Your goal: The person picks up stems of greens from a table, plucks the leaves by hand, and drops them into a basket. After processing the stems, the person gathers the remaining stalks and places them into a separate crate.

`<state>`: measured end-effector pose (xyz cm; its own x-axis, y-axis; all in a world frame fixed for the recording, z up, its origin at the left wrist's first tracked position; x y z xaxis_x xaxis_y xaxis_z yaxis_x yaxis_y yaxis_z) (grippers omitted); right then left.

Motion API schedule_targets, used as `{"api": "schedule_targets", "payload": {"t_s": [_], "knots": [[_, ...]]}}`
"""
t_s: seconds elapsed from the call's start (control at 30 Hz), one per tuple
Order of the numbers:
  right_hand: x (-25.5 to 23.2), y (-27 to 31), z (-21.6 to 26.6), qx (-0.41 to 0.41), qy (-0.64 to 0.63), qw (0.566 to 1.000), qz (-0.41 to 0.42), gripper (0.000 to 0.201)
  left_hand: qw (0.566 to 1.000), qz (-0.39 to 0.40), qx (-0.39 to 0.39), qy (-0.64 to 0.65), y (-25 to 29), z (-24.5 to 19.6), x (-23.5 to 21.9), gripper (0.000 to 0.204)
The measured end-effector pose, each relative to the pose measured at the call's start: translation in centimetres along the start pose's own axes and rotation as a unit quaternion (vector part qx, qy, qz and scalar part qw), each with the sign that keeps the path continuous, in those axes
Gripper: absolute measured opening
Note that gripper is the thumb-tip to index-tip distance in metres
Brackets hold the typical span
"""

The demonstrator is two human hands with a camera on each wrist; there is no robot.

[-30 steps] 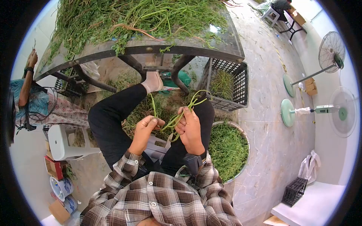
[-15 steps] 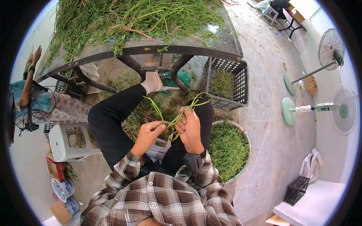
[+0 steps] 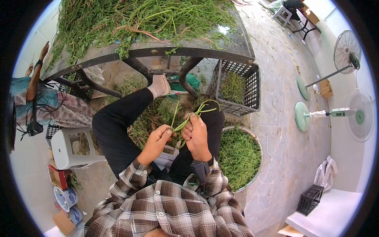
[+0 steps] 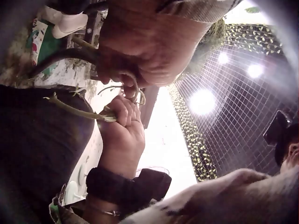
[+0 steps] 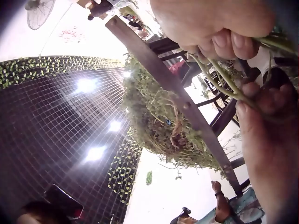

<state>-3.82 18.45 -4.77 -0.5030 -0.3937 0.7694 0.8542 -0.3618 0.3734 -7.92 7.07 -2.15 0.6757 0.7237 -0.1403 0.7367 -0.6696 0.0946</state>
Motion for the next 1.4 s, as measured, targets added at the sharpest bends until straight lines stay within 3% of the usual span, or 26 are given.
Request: {"api": "schedule_targets", "payload": {"t_s": [0.37,0.73,0.9,1.07,1.4], "knots": [[1.5,0.6,-2.2,0.065,0.037,0.996,0.056,0.032,0.999,-0.007,-0.022,0.034,0.1,0.6,-0.3,0.027],[1.9,0.8,-2.9,0.086,0.053,0.993,0.065,0.024,0.997,-0.048,-0.011,0.052,0.0,0.1,-1.1,0.030],[1.0,0.6,-3.1,0.082,0.067,0.994,0.033,0.021,0.999,-0.017,-0.022,0.037,-0.1,0.6,-0.7,0.031],[2.2,1.0,-3.2,0.111,0.078,0.988,0.076,0.022,0.999,-0.009,-0.026,0.040,-0.1,0.4,-0.6,0.032],[2.1,1.0,-3.4,0.107,0.078,0.988,0.074,0.023,0.994,0.012,-0.052,0.092,0.0,0.5,-0.2,0.032]]}}
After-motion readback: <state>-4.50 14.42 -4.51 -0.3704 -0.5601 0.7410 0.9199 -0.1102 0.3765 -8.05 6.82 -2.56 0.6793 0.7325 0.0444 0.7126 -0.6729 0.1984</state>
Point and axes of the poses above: each hand's wrist, its own y-axis away from the middle knuckle, its own x-axis out of the palm, z = x × y, the point moved 10 cm from there along -y, towards the middle knuckle, and after that the axes turned 4 degrees about -y, right-handed, at the moved point
